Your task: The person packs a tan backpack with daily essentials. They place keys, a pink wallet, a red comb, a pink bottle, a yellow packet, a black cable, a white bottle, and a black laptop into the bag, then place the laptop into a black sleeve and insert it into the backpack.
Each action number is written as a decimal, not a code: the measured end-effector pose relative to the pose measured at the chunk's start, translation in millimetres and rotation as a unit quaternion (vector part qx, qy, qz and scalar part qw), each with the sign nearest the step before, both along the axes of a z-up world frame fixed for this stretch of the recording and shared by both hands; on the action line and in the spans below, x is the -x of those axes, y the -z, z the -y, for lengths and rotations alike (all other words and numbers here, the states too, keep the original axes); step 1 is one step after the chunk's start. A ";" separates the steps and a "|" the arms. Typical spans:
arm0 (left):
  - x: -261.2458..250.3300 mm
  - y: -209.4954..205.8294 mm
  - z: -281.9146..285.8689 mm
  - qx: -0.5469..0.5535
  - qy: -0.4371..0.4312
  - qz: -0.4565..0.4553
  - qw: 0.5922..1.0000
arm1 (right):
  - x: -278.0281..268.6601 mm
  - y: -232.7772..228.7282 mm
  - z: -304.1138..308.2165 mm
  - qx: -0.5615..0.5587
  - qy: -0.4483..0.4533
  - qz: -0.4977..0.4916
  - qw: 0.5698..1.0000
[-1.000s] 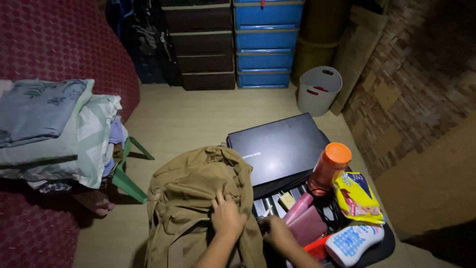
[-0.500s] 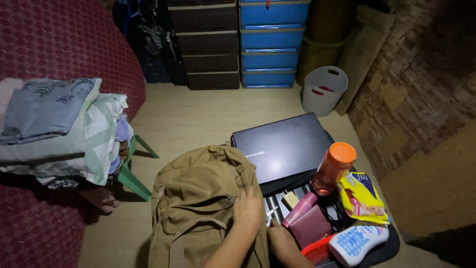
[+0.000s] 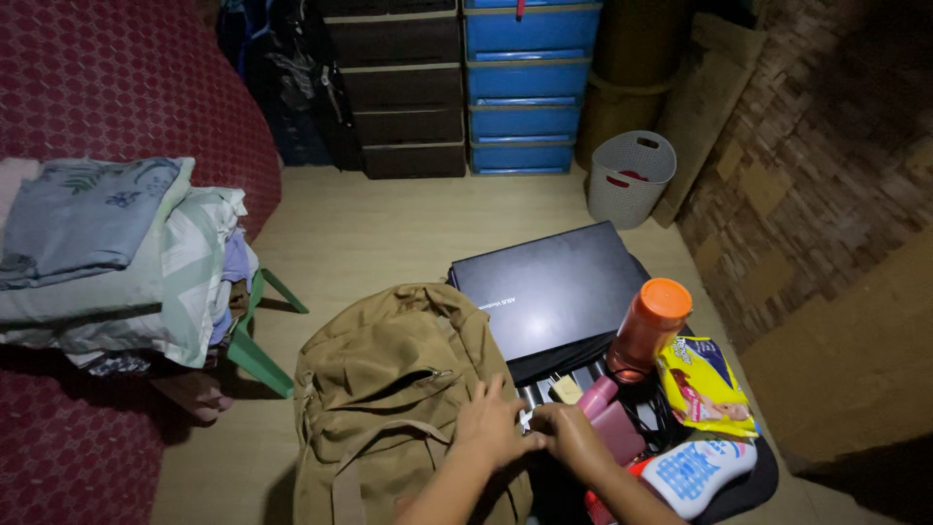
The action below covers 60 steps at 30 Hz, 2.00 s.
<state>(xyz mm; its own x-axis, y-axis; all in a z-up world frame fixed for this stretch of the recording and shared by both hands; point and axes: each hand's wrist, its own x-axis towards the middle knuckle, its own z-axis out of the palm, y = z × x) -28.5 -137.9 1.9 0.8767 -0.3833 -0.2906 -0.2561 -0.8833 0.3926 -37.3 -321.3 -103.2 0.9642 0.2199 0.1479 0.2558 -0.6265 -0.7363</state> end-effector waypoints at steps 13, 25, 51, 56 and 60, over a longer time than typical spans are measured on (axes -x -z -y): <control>14.0 98.7 26.8 0.281 -0.225 0.079 0.930 | -40.3 112.0 0.7 0.006 -0.002 -0.155 0.988; 24.1 58.3 23.4 0.295 -0.246 0.029 0.923 | -35.5 92.9 -17.4 0.124 -0.052 -0.016 0.991; -66.2 112.0 39.2 0.432 -0.203 0.013 0.879 | -73.3 -39.1 20.1 -0.471 0.156 -0.207 0.843; -47.7 96.4 62.1 0.516 -0.239 -0.082 0.818 | -44.6 -23.1 20.2 -0.600 0.210 -0.255 0.728; -24.0 67.9 65.8 0.524 -0.200 -0.034 0.827 | -32.6 -18.4 24.3 -0.638 0.191 -0.287 0.688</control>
<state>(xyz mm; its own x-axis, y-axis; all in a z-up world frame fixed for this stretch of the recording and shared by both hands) -4.4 -203.7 -66.1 0.9898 -0.1380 -0.0362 0.0284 -0.0576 0.9979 -4.7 -345.6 -84.8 0.8956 -0.0226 -0.4443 -0.3105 0.6835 -0.6606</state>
